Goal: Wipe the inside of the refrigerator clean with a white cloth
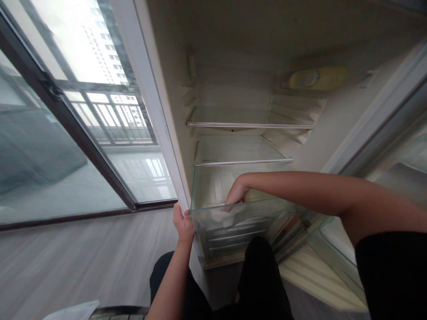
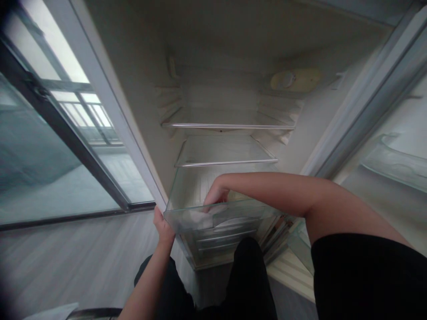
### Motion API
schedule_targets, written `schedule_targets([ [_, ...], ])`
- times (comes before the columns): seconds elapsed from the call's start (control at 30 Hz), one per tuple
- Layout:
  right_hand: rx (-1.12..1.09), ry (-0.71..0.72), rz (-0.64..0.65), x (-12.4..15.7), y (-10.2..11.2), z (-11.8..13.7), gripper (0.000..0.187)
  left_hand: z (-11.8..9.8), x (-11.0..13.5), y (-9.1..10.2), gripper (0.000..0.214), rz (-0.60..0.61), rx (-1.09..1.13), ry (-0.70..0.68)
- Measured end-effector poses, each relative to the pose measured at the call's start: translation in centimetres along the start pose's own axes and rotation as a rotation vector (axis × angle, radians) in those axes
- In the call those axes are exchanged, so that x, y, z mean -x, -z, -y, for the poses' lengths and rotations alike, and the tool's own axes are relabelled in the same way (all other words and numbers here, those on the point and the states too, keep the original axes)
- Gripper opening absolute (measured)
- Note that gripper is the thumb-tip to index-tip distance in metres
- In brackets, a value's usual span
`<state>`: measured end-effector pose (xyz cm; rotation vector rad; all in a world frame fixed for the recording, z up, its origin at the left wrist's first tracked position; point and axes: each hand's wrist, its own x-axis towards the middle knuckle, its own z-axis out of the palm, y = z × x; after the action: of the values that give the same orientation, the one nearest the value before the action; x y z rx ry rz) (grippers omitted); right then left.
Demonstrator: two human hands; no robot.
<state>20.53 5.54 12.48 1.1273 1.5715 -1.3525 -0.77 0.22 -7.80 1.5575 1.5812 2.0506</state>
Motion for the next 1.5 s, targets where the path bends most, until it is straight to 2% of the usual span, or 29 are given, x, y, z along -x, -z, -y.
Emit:
schedule_targets([
  [0.17,-0.177,0.21,0.125,-1.7,-0.6,0.7,0.016,0.0,0.0,0.0,0.047,0.004,0.001,0.01],
  [0.27,-0.194,0.234,0.113,-1.0,-0.9,-0.1,0.015,-0.2,-0.1,0.0,0.048,0.003,-0.002,0.013],
  [0.33,-0.188,0.218,0.05,0.2,-0.9,-1.0,0.016,-0.2,-0.2,0.0,0.049,0.0,-0.012,0.001],
  [0.47,-0.154,0.137,-0.109,3.0,-0.5,-3.1,0.02,-0.3,-0.2,0.0,0.052,0.002,-0.034,-0.004],
  [0.57,-0.097,0.032,-0.163,4.7,0.1,-4.8,0.022,-0.4,-0.2,0.0,0.053,0.002,-0.035,0.015],
  [0.7,-0.049,-0.202,-0.162,6.0,0.2,-8.0,0.015,-0.7,-0.2,0.0,0.055,0.002,-0.052,0.021],
  [0.83,-0.118,-0.439,-0.194,6.9,-0.9,-12.3,0.018,-0.9,-0.3,0.0,0.054,0.003,-0.061,0.003],
  [0.97,-0.317,-0.436,-0.284,7.1,-2.0,-15.4,0.017,-0.8,-0.4,0.0,0.051,0.005,-0.06,-0.022],
  [1.03,-0.338,-0.434,-0.297,7.1,-2.4,-15.7,0.015,-0.8,-0.5,-0.1,0.051,0.001,-0.058,-0.035],
  [1.13,-0.307,-0.497,-0.32,6.9,-2.8,-14.9,0.017,-0.8,-0.6,-0.1,0.05,-0.012,-0.056,-0.041],
  [1.27,-0.361,-0.473,-0.501,6.6,-3.1,-13.9,0.026,-1.0,-0.7,0.0,0.049,-0.001,-0.042,-0.055],
  [1.33,-0.36,-0.453,-0.46,6.4,-3.0,-13.9,0.027,-1.1,-0.7,0.0,0.05,0.001,-0.042,-0.058],
  [1.43,-0.294,-0.39,-0.204,6.0,-2.3,-13.9,0.027,-0.9,-0.7,-0.1,0.052,-0.009,-0.047,-0.054],
  [1.5,-0.257,-0.298,-0.085,5.6,-1.7,-13.2,0.029,-0.7,-0.7,-0.2,0.052,-0.015,-0.051,-0.052],
])
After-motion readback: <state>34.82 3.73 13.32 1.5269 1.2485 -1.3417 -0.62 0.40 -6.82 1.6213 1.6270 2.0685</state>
